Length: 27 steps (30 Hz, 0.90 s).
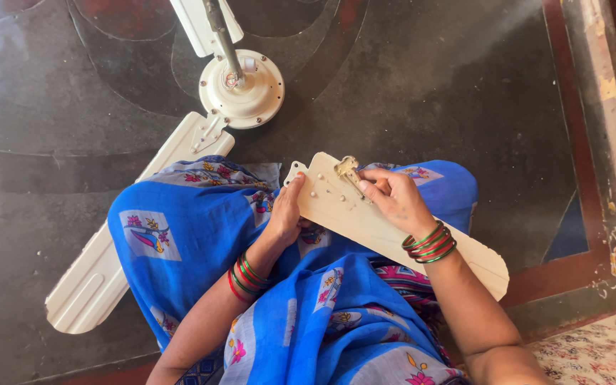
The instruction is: The person sits on the floor and uses a screwdriver to remove screws from a ceiling fan blade. They detach the blade from its metal bracket, flip it over, and then reattach it by inserting and tightening the screws back into place.
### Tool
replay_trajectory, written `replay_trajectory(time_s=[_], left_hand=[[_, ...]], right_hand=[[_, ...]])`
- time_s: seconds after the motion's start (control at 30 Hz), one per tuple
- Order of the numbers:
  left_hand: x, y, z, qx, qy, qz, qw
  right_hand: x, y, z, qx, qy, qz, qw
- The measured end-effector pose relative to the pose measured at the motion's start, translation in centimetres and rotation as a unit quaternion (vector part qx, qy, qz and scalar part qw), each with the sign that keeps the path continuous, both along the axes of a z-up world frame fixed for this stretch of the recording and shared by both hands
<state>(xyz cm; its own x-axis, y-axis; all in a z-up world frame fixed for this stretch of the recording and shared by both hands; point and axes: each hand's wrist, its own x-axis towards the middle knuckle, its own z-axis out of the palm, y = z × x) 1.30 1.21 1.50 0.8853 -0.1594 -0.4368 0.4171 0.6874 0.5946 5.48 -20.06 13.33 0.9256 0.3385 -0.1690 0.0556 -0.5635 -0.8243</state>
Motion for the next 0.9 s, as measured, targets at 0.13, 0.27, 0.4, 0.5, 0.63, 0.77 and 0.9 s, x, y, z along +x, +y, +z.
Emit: replay_trajectory(time_s=[0.13, 0.27, 0.4, 0.5, 0.63, 0.77, 0.9], left_hand=[[-0.1, -0.2, 2.0, 0.015, 0.04, 0.013, 0.999], [-0.3, -0.7, 5.2, -0.011, 0.055, 0.013, 0.998], [-0.7, -1.5, 9.0, -0.054, 0.059, -0.002, 0.997], [-1.3, -2.3, 11.8, -0.044, 0.01, -0.006, 0.999], [-1.7, -3.7, 15.2, -0.032, -0.01, -0.012, 0.999], [-2.4, -5.1, 18.0, -0.021, -0.01, -0.031, 0.999], [-3.4, -6.5, 20.4, -0.023, -0.03, -0.027, 0.999]], right_hand=[[0.4, -0.1, 0.4, 0.045, 0.05, 0.001, 0.998], [0.6, -0.5, 1.9, 0.098, 0.089, 0.012, 0.991], [0.3, -1.7, 3.3, 0.113, 0.132, -0.043, 0.984], [-0.2, -3.2, 4.1, 0.188, 0.153, -0.042, 0.969], [-1.2, -4.9, 4.7, 0.224, 0.123, -0.055, 0.965], [-2.8, -6.6, 5.6, 0.246, 0.077, -0.057, 0.964], [-3.9, -7.6, 6.5, 0.278, 0.082, -0.089, 0.953]])
